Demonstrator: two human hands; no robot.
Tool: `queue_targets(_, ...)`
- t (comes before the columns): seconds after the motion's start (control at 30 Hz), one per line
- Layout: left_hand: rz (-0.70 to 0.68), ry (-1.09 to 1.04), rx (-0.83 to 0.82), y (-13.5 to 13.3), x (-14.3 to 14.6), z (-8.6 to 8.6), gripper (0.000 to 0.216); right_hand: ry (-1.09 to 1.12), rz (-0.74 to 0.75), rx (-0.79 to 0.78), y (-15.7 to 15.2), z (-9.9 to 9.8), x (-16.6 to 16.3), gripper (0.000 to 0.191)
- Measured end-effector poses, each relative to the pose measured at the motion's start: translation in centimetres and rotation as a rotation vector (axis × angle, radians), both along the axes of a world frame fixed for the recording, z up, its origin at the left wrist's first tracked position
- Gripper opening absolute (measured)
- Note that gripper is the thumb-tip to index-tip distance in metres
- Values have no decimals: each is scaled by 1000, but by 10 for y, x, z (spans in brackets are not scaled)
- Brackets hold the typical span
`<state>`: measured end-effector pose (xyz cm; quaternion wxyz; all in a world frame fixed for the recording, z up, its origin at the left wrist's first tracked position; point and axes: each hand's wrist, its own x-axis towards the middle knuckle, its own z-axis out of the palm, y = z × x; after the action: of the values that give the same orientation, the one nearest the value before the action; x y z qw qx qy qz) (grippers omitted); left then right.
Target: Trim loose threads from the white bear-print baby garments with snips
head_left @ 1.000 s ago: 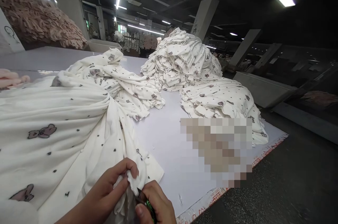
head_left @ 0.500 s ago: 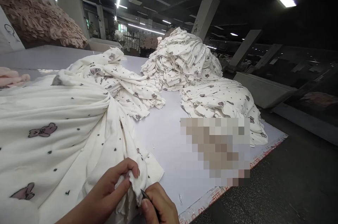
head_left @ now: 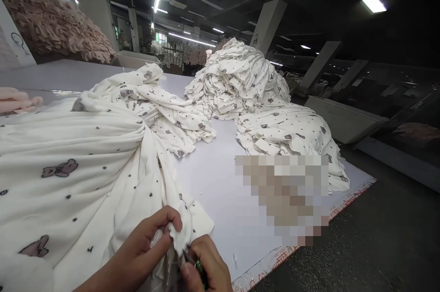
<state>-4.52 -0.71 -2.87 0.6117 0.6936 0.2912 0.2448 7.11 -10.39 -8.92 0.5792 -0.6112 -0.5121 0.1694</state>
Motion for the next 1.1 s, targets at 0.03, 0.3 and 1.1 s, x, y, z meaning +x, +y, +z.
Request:
queue_targets(0.03, 3, 10, 2, 0, 0, 0, 10, 0, -40, -3, 1, -2, 0, 37)
queue_targets(0.3, -71, 183, -90, 14, 2, -2, 30, 265, -111, -115, 15, -9, 16, 14)
queue_targets(1.1, 18, 133, -172, 4, 8, -5, 29, -55, -99, -67, -5, -5, 6, 35)
